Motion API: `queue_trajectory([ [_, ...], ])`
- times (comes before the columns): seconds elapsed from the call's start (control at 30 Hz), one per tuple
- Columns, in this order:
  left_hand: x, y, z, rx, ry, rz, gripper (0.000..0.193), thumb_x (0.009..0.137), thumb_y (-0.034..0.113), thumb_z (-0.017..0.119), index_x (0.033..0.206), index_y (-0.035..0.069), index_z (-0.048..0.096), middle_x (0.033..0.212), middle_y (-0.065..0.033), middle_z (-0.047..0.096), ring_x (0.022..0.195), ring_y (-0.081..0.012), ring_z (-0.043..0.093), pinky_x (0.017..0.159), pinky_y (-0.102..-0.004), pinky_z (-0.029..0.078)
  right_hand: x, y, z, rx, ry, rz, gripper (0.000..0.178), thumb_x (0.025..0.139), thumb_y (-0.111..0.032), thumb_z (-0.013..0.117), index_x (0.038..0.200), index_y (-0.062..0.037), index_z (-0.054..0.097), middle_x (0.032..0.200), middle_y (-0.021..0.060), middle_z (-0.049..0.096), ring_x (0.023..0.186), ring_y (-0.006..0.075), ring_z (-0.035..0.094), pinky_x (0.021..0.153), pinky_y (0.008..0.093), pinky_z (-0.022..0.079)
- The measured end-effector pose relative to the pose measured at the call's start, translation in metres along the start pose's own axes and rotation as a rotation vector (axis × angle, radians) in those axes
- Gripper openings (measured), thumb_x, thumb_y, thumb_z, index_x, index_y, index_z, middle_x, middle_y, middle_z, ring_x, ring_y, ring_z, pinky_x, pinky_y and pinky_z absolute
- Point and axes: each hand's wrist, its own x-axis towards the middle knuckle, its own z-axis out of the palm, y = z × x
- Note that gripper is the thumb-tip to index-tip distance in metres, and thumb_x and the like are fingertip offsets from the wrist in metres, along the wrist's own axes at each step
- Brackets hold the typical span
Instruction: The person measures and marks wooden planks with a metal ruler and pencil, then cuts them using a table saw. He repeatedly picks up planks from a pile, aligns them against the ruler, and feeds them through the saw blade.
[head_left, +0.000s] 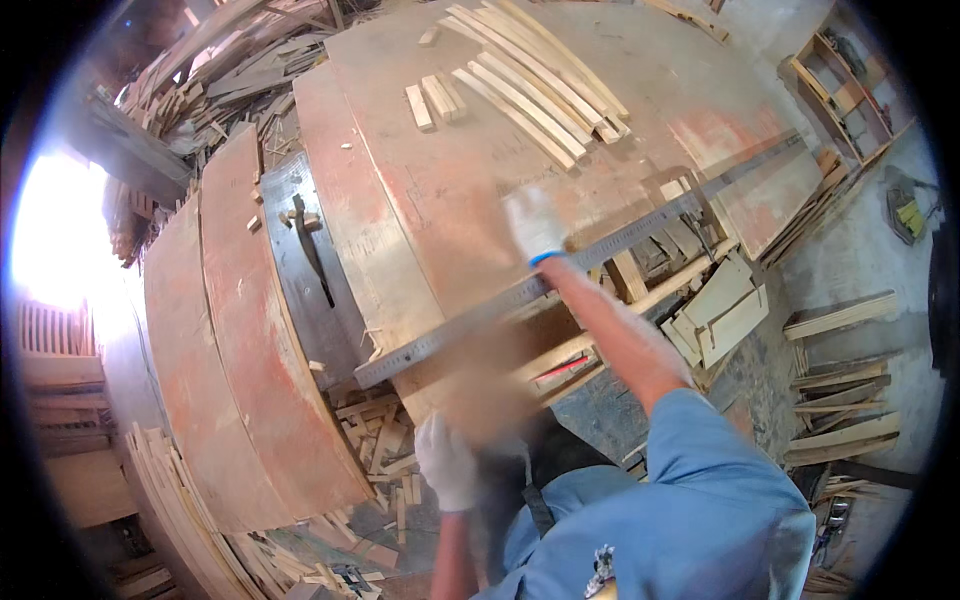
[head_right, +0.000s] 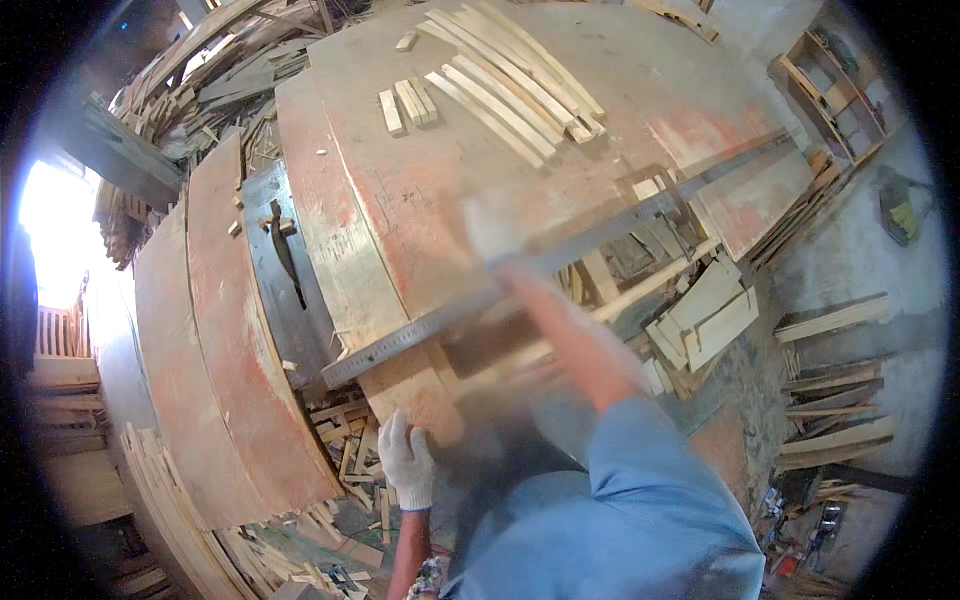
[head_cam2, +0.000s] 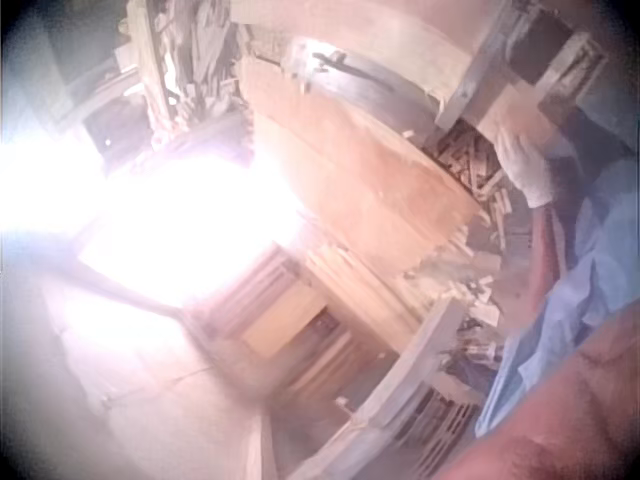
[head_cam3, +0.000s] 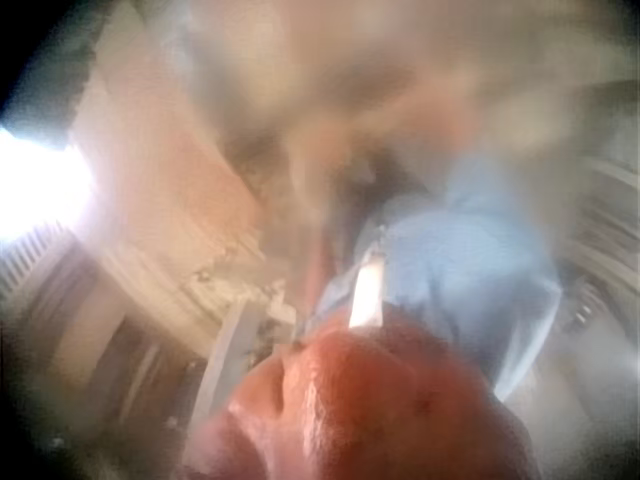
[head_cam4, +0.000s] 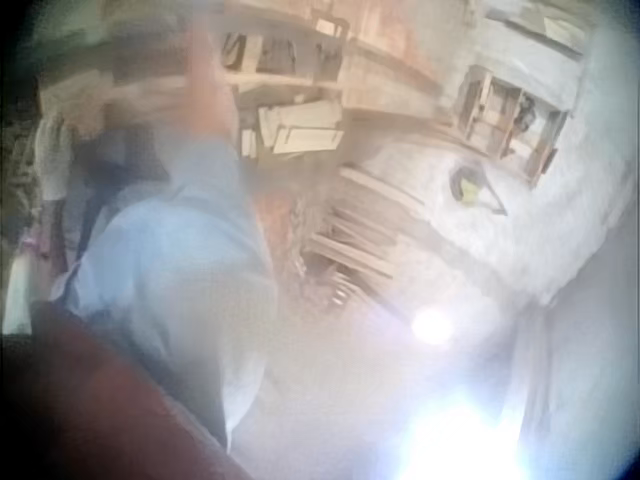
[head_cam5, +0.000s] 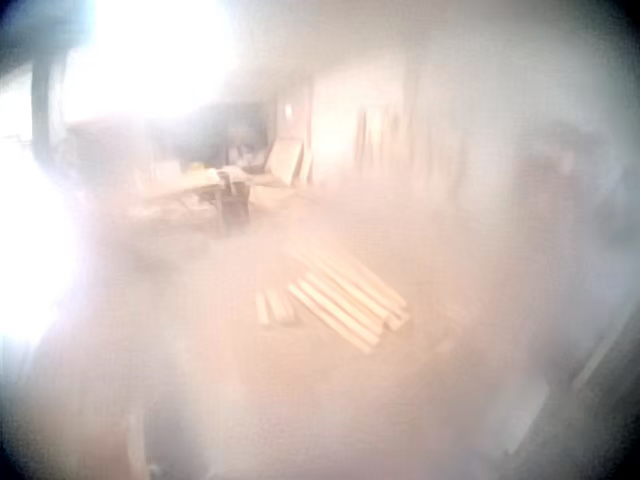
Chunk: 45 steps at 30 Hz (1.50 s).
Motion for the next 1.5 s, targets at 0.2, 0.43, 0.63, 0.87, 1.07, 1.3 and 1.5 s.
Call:
queue_trajectory([
  [0.2,0.046,0.02,0.057,0.24,0.013,0.113,0.045,0.096,0.017,0.066,0.138,0.001,0.061,0.138,-0.0247,0.062,0.131,-0.0464,0.056,0.116,-0.0598,0.041,0.131,0.111,-0.041,-0.203,-0.041,0.413,0.062,0.094,-0.054,0.068,0.131,-0.0049,0.067,0.134,0.0252,0.069,0.125,0.0432,0.066,0.106,0.0545,0.052],
  [0.43,0.061,0.035,0.06,0.283,-0.087,0.03,0.039,0.093,0.014,0.062,0.129,0.003,0.063,0.138,-0.0239,0.06,0.134,-0.0464,0.053,0.118,-0.0628,0.038,0.177,0.14,-0.013,-0.314,-0.018,0.525,0.062,0.095,-0.06,0.063,0.127,-0.0082,0.072,0.129,0.0258,0.072,0.122,0.0464,0.067,0.105,0.0559,0.052],
  [0.63,0.061,0.034,0.062,0.298,-0.164,0.001,0.042,0.094,0.014,0.062,0.135,0.004,0.06,0.141,-0.0233,0.059,0.133,-0.0467,0.054,0.118,-0.0628,0.039,0.155,0.133,0.004,-0.356,-0.032,0.257,0.045,0.096,-0.051,0.065,0.112,-0.0114,0.076,0.112,0.0191,0.076,0.107,0.0433,0.07,0.097,0.0569,0.053],
  [0.87,0.059,0.028,0.064,0.275,-0.099,0.03,0.04,0.096,0.018,0.061,0.135,0.005,0.061,0.139,-0.0228,0.06,0.131,-0.0461,0.056,0.116,-0.0629,0.04,0.172,0.117,-0.025,-0.038,-0.162,0.312,0.038,0.096,-0.045,0.067,0.116,-0.0136,0.076,0.116,0.0185,0.076,0.112,0.0399,0.071,0.097,0.0514,0.054],
  [1.07,0.066,0.037,0.063,0.274,-0.029,0.09,0.035,0.097,0.017,0.06,0.13,0.005,0.061,0.129,-0.0219,0.061,0.122,-0.0449,0.058,0.106,-0.061,0.045,0.218,0.174,-0.035,-0.128,-0.051,0.27,0.047,0.103,-0.05,0.054,0.116,-0.0075,0.07,0.122,0.0229,0.071,0.114,0.0468,0.066,0.096,0.0552,0.053],
  [1.3,0.071,0.045,0.058,0.293,-0.133,0.005,0.041,0.095,0.017,0.061,0.134,0.005,0.06,0.131,-0.0223,0.061,0.124,-0.0453,0.056,0.108,-0.0608,0.044,0.228,0.177,-0.043,-0.211,-0.025,0.221,0.043,0.105,-0.046,0.054,0.113,-0.0052,0.064,0.121,0.026,0.069,0.113,0.0476,0.065,0.096,0.0577,0.051],
  [1.5,0.074,0.041,0.062,0.305,0.022,0.125,0.033,0.091,0.02,0.062,0.121,0.005,0.058,0.109,-0.0199,0.056,0.106,-0.044,0.056,0.096,-0.0581,0.043,0.256,0.148,-0.074,-0.516,0.117,0.101,0.05,0.098,-0.047,0.066,0.131,-0.0093,0.064,0.124,0.0202,0.073,0.122,0.0453,0.066,0.102,0.0555,0.052],
])
